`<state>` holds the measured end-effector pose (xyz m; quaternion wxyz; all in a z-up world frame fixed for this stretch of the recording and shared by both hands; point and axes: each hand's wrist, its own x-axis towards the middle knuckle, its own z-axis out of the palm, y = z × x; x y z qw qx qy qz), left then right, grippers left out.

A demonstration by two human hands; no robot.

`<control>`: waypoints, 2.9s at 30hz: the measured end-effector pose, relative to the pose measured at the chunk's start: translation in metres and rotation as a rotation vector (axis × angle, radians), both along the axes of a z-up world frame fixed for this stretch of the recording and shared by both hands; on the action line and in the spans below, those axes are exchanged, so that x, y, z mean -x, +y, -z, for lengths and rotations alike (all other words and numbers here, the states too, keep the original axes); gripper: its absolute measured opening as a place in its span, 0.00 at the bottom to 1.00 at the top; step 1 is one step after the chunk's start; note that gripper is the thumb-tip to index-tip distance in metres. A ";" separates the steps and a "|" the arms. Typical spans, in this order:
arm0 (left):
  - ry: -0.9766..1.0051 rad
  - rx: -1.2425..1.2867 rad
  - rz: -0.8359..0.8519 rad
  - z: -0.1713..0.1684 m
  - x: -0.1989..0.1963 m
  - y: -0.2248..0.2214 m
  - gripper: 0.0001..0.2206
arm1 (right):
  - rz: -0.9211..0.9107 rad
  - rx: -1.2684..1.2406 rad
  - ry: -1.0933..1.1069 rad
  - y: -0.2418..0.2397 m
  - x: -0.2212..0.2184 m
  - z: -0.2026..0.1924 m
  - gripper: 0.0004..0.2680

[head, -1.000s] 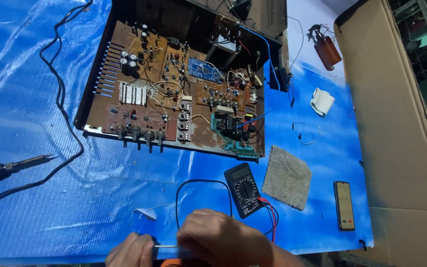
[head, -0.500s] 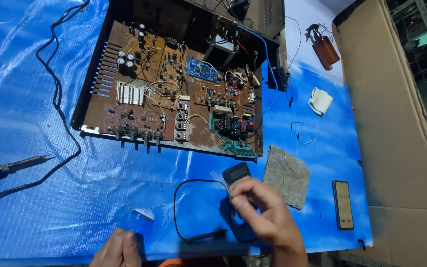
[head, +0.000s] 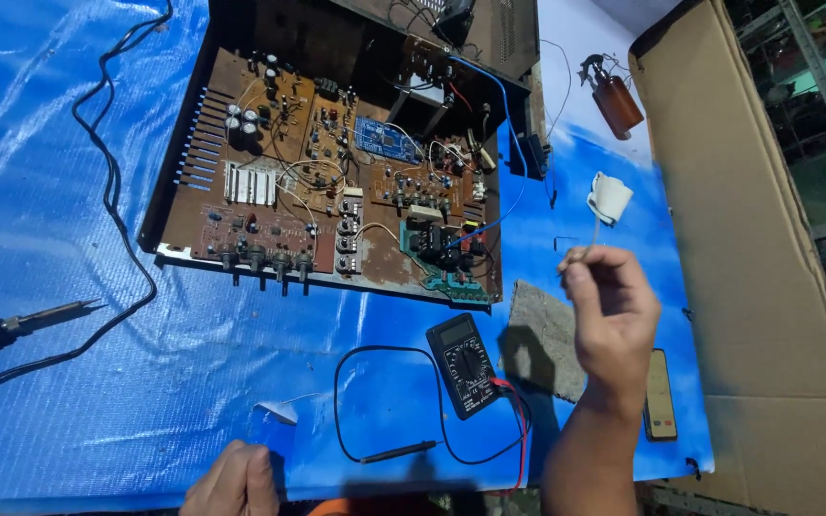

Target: Using a multimeter to probe and check components on an open electronic circuit board.

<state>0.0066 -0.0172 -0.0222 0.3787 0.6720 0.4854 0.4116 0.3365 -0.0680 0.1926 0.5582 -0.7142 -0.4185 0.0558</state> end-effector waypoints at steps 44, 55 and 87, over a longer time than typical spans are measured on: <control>-0.107 0.048 -0.155 -0.015 -0.021 0.003 0.06 | -1.111 0.626 -0.550 0.098 0.122 0.041 0.06; 0.014 0.185 -0.061 -0.053 -0.022 0.021 0.24 | -0.394 0.252 -0.820 0.234 0.006 -0.013 0.02; 0.010 -0.236 0.068 -0.072 0.023 0.098 0.02 | 0.090 0.452 -1.078 0.323 -0.071 0.067 0.01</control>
